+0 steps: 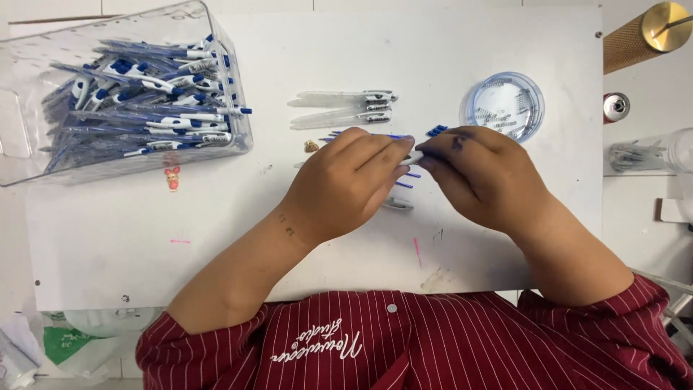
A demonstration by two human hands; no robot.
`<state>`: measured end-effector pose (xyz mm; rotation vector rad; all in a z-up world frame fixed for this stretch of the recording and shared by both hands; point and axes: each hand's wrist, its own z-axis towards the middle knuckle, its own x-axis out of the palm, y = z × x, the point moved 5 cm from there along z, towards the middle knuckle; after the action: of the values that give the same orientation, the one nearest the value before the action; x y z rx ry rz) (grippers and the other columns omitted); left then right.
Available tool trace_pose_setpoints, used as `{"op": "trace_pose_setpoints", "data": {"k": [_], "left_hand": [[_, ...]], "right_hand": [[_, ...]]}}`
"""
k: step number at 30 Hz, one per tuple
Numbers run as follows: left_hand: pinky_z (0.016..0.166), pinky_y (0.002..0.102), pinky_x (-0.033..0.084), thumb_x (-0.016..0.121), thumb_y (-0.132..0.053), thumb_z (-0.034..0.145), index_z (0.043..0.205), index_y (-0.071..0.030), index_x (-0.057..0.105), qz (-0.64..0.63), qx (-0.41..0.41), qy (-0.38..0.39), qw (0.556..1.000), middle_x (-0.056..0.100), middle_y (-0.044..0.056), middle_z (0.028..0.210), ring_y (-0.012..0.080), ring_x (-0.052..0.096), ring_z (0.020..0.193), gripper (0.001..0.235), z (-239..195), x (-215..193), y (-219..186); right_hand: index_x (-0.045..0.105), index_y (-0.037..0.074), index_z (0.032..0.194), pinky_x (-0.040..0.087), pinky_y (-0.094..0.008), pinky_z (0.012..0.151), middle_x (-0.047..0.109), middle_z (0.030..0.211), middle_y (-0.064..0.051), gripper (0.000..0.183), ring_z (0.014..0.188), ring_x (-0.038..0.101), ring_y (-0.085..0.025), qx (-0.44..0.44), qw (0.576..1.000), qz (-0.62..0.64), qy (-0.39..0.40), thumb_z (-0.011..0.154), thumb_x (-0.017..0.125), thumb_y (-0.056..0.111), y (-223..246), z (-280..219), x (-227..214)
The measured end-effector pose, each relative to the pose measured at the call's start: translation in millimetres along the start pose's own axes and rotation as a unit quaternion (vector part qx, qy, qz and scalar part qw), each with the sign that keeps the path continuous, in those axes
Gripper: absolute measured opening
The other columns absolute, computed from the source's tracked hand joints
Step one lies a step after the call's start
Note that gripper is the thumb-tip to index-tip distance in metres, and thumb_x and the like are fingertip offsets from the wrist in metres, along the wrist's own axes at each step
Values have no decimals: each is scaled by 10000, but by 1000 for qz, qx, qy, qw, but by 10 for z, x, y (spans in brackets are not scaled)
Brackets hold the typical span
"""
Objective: The person disassembles blue ballpoint pens by hand, separating the barrels from the ink cartridges and placing the components into separate piles on a white table. The person repeatedly picks up pens from a plastic container, removes the cartridges, and organizes the parts.
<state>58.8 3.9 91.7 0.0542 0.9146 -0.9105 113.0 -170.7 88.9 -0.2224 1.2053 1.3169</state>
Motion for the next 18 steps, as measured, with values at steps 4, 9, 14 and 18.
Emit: {"op": "trace_pose_setpoints", "data": {"k": [4, 9, 14, 18], "left_hand": [[702, 315, 600, 675, -128, 1003, 1184, -69, 714, 6, -82, 5, 997, 719, 128, 932, 229, 698, 798, 195, -127, 119, 85], [609, 317, 577, 692, -192, 994, 1196, -125, 716, 49, -98, 10, 994, 698, 87, 891, 213, 675, 731, 215, -273, 181, 186], [714, 328, 542, 674, -100, 986, 1182, -145, 728, 105, -73, -3, 992, 704, 42, 958, 212, 655, 845, 208, -277, 121, 227], [1021, 518, 302, 769, -159, 1012, 1039, -274, 774, 213, -31, -52, 975, 742, -95, 1089, 200, 600, 1056, 119, -237, -60, 128]], "right_hand": [[733, 6, 997, 604, -404, 680, 714, 797, -129, 90, 785, 738, -347, 3, 998, 43, -53, 911, 716, -11, -211, -123, 303], [723, 13, 1035, 568, -391, 572, 681, 683, -112, 122, 638, 703, -312, 91, 991, 99, -10, 970, 657, 93, -341, -156, 504], [703, -41, 1069, 586, -383, 637, 706, 731, -151, 172, 676, 717, -276, 186, 956, 225, -28, 1008, 590, 74, -391, -162, 510], [699, -15, 1153, 560, -365, 766, 724, 850, -136, 333, 825, 699, -235, 315, 900, 300, 28, 1062, 471, 211, -422, -170, 595]]}}
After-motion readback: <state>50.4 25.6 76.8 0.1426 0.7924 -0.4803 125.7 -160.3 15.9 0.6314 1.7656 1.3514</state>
